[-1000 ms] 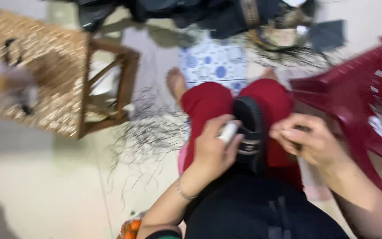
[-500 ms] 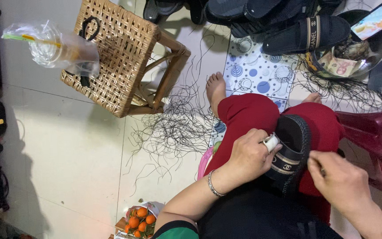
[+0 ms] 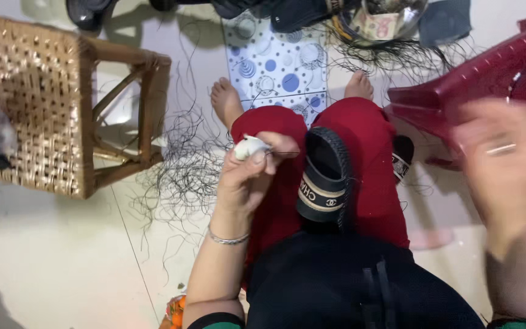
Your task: The person stitches the sole and strap of a sandal together by hand using a needle and thread, and then uses a piece of sandpaper to sand a small wooden object.
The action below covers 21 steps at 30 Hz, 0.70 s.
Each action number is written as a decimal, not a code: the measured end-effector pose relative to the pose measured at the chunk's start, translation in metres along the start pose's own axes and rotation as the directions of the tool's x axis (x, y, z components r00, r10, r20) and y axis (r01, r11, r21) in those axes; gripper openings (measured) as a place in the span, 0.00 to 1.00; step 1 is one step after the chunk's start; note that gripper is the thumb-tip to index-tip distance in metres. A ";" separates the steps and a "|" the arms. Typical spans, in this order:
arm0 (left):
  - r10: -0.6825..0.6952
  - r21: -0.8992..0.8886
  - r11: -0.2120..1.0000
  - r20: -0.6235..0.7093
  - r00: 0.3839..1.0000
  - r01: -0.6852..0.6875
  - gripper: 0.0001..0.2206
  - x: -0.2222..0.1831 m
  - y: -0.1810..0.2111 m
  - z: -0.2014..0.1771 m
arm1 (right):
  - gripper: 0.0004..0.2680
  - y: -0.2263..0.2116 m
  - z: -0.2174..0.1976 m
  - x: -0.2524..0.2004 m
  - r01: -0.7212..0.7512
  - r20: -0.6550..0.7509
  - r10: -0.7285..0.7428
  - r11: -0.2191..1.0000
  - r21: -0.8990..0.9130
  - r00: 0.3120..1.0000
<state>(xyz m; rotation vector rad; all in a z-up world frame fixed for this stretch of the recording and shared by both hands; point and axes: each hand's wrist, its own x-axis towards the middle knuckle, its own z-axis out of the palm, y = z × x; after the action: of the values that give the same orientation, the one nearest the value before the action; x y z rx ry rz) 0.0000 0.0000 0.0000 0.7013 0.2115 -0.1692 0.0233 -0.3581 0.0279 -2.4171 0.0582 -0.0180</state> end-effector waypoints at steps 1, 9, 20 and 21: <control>0.001 -0.131 0.991 0.085 0.996 0.010 0.10 0.006 -0.004 0.007 | 0.11 -0.019 0.015 -0.007 0.093 0.155 -0.100 0.994 0.052 0.983; 0.137 -0.238 0.965 0.097 0.986 -0.110 0.06 0.047 0.025 0.019 | 0.07 -0.039 0.042 -0.021 0.263 0.608 -0.335 0.942 0.208 0.720; 0.428 0.699 0.701 -0.251 0.868 -0.143 0.13 0.063 -0.003 -0.026 | 0.19 -0.031 0.073 -0.006 -0.280 0.484 -0.128 0.677 0.680 0.866; 0.431 0.698 0.701 -0.249 0.867 -0.149 0.13 0.053 -0.004 -0.021 | 0.19 -0.039 0.061 -0.003 -0.275 0.481 -0.131 0.679 0.681 0.867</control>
<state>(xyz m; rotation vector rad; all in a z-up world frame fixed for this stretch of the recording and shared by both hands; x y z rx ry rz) 0.0473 0.0064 -0.0316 1.4841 0.4344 0.2399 0.0234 -0.2883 0.0085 -1.5261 -0.0776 0.5307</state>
